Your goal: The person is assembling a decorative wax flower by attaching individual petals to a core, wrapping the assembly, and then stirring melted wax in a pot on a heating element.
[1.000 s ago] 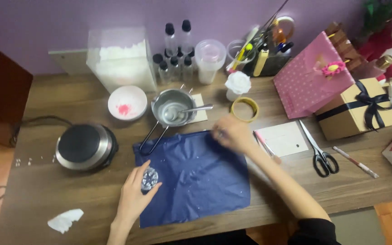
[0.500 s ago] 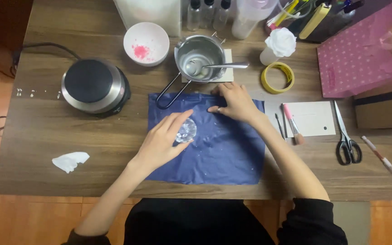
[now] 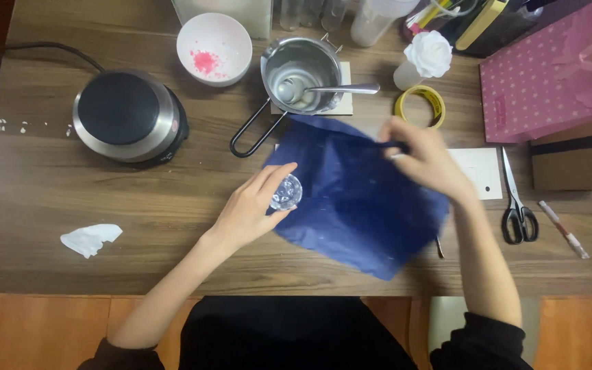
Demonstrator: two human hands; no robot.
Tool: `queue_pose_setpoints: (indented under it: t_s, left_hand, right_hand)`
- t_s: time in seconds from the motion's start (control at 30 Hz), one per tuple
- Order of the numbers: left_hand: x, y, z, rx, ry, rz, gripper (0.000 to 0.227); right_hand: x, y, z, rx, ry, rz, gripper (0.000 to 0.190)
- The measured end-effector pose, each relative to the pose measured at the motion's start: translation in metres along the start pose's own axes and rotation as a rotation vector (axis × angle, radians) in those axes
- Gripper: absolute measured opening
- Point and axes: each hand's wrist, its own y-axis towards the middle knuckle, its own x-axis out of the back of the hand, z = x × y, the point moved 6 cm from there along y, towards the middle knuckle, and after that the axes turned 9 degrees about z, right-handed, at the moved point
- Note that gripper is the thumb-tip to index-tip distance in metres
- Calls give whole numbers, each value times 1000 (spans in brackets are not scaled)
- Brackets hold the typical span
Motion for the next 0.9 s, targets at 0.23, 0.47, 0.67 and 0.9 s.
queue_pose_setpoints:
  t_s: [0.23,0.47,0.67,0.9]
  left_hand:
    - [-27,23,16,-36,-83,120,66]
    - [-46,49,28,-26,-111,125,61]
    - [-38,51,11,-61,-202,132,53]
    - [-3,11,-5,-134,-469,-234,82]
  right_hand:
    - [55,-47,46,-85,-34,-133,21]
    - [73,-65,68,55,-26,-127,19]
    - [84,-60,64,392,249,-51,24]
    - [83,-37,8,117,269,-290,40]
